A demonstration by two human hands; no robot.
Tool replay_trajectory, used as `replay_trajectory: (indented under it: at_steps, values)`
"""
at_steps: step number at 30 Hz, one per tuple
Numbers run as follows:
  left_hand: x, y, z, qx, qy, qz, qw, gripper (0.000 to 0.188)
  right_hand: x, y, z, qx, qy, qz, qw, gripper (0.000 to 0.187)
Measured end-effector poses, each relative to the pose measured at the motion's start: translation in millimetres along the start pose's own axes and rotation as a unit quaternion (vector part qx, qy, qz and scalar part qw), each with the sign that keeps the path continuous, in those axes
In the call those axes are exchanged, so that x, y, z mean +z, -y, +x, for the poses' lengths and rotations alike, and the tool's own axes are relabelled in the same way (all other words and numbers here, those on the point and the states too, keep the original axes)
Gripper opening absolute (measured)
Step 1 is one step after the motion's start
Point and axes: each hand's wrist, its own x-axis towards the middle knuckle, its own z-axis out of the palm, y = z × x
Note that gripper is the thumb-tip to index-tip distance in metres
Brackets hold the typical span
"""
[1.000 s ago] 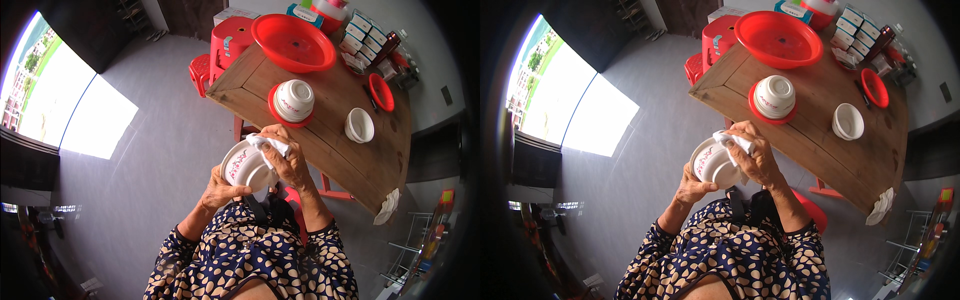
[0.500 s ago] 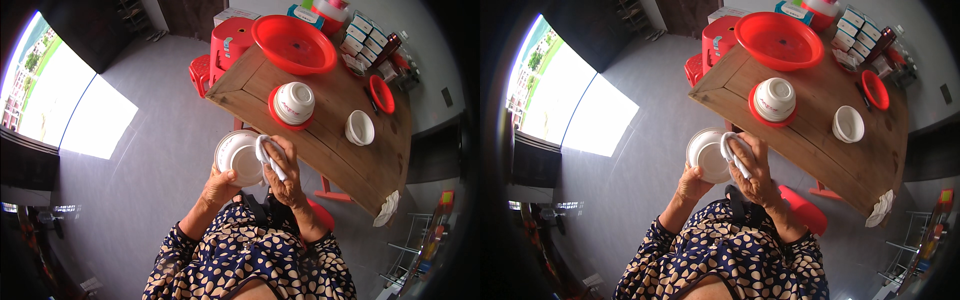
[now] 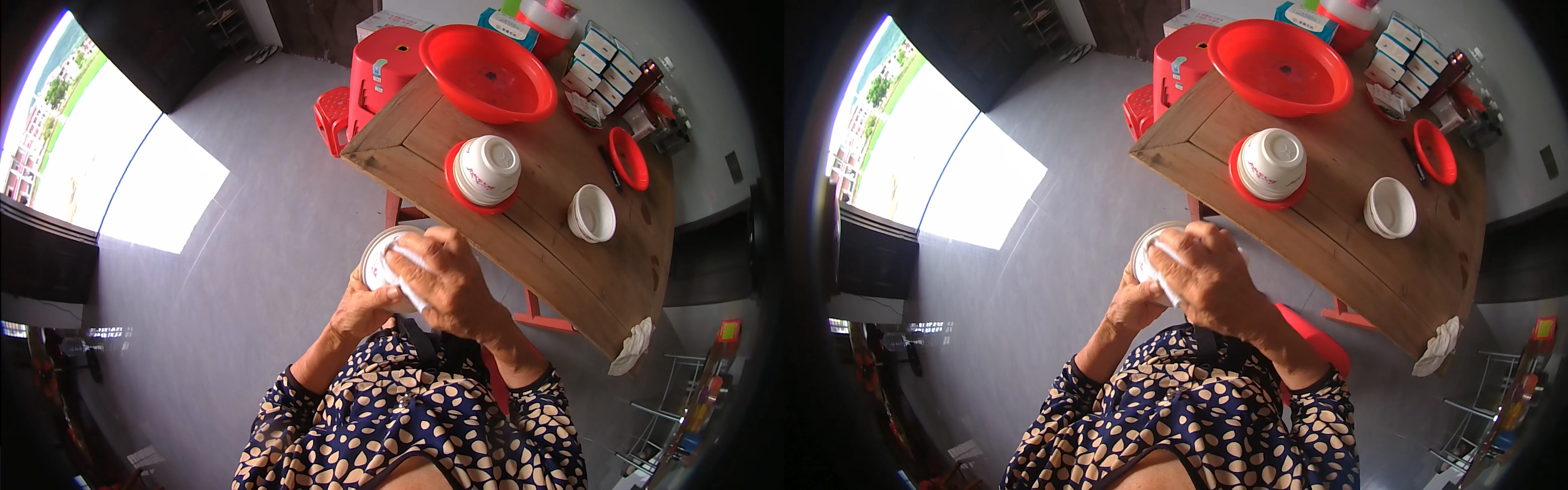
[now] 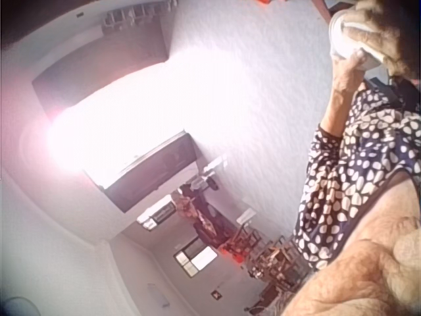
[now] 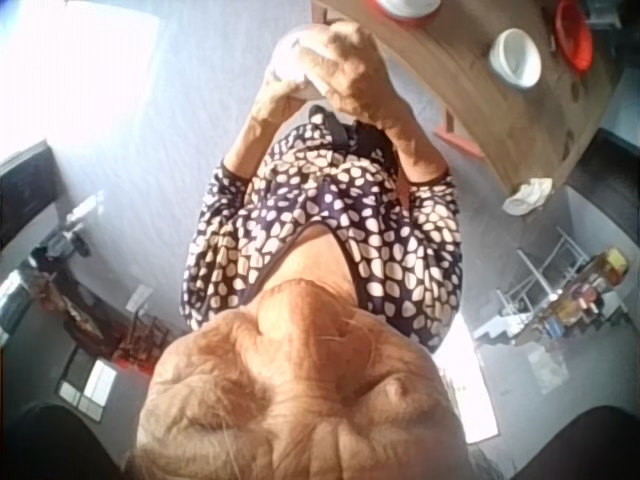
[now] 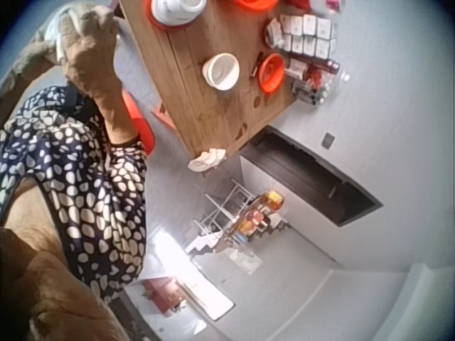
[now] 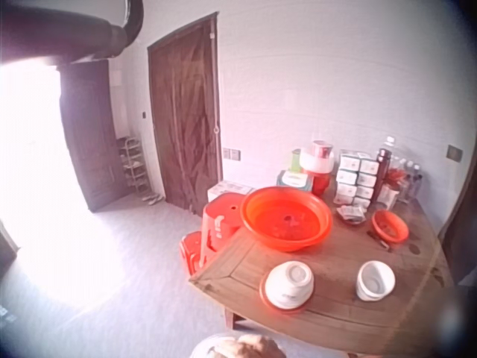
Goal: The person wipes the interior and exterior of several small white bowls with a white cloth. They handle the bowls one at a time, rotating them to clean all surfaces, and place the cleaned bowls into a stack on the table.
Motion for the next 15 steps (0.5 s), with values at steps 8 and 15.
replay_trajectory:
  at_steps: [8,15]
  values:
    - [21.2,-7.5,15.3,0.003,-0.06,-0.01,0.998,0.059,22.9,-20.4,-5.5,0.11,-0.068,0.002,0.992,0.046]
    - [8.9,-0.6,23.3,0.012,-0.114,-0.074,0.991,0.054,34.1,7.6,-31.0,0.032,0.001,-0.013,0.999,0.038]
